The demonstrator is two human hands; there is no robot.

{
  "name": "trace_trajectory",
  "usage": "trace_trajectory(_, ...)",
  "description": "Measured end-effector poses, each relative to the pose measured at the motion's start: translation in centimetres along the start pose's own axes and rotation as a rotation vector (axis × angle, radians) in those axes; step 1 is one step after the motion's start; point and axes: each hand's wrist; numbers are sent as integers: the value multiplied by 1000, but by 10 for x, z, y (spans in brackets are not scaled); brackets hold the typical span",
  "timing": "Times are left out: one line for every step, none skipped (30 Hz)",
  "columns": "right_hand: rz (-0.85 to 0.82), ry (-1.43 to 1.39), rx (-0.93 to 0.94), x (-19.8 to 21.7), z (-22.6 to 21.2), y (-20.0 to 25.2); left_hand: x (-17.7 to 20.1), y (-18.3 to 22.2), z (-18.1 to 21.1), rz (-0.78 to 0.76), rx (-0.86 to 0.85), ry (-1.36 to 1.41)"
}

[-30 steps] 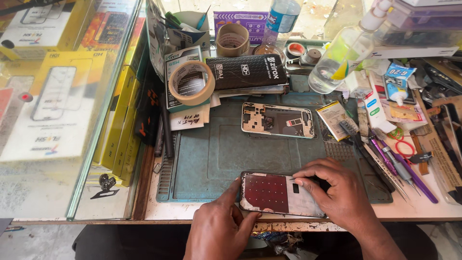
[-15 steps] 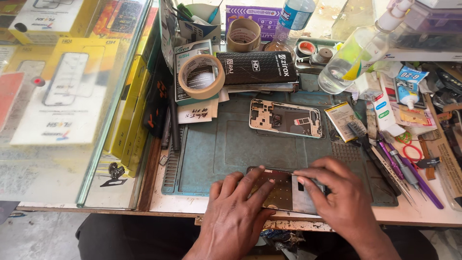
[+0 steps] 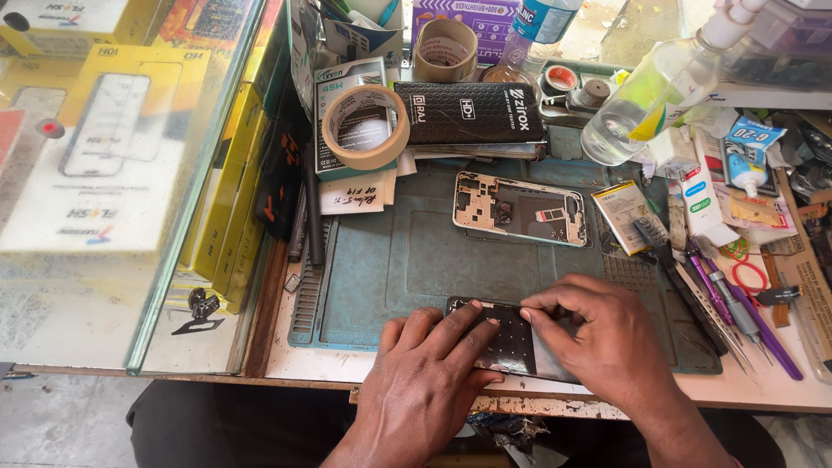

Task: The person cleans the back of a disassembled smartphone with a purple brush and then handles a black cable. The person also picks up and inspects a smartphone battery and a motherboard assembly.

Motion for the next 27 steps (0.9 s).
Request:
trace_trajectory(-2,18,7,-1,-2,-1,0,0,0,8,1,11)
trace_trajectory(-5,36,14,-1,-3,-2,1,0,-1,16,1,22)
trace_trajectory(-8,54,22,-2,-4,-4,1,1,-1,23,3,32)
trace_trajectory(-13,42,47,-3,-5,-5,0,0,-1,22,8,33)
trace_trajectory(-17,31,72,-4,-5,-7,0,0,-1,20,11,34)
trace_trajectory(-20,20,96,-5,-6,-7,-1,-1,0,17,14,35)
trace_trajectory(-17,19,83,-5,-6,-8,-1,-1,0,9,19,36)
trace_trajectory(-15,17,69,-5,-5,-9,-1,-1,0,2,24,38)
trace_trajectory(-10,17,57,-6,-5,-10,-2,-1,1,-5,28,39)
trace_trajectory(-11,6,63,-6,-4,-11,-2,-2,1,3,25,32)
trace_trajectory(-13,-5,67,-7,-3,-11,-2,-2,1,8,23,26)
trace_trajectory(-15,-16,72,-7,-2,-10,-2,-2,1,14,21,20)
trace_trajectory(-18,-13,79,-7,-1,-10,-2,-2,2,14,29,25)
trace_trajectory(-21,-9,85,-6,0,-9,-1,-2,2,14,37,30)
trace_trajectory(-24,-7,94,-6,1,-9,0,-2,3,15,44,32)
trace_trajectory(-28,-25,65,-4,2,-8,1,-3,3,9,42,32)
trace_trajectory(-35,-43,39,-2,2,-7,1,-3,4,5,44,31)
trace_trajectory(-42,-60,12,0,3,-7,2,-4,3,1,45,30)
trace_trajectory(-36,-77,6,0,3,-7,2,-3,3,11,43,28)
trace_trajectory(-30,-93,-1,-1,3,-6,2,-3,3,21,40,27)
trace_trajectory(-16,-106,-10,0,3,-5,1,-4,4,32,30,29)
trace_trajectory(-13,-91,16,0,3,-5,2,-4,4,25,35,31)
trace_trajectory(-8,-76,42,-2,2,-5,2,-4,4,19,40,34)
trace_trajectory(-4,-59,68,-4,2,-5,2,-4,4,13,45,38)
trace_trajectory(-1,-60,71,-6,1,-6,2,-4,4,13,44,34)
trace_trajectory(2,-60,74,-8,0,-6,2,-4,4,13,43,29)
trace_trajectory(7,-62,78,-9,0,-7,3,-4,4,13,42,23)
Point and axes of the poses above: each hand's wrist, its own y-axis away from the middle knuckle, its own x-axis out of the back of the hand, z = x × y, and after that the axes turned 11 degrees about -y, right-handed
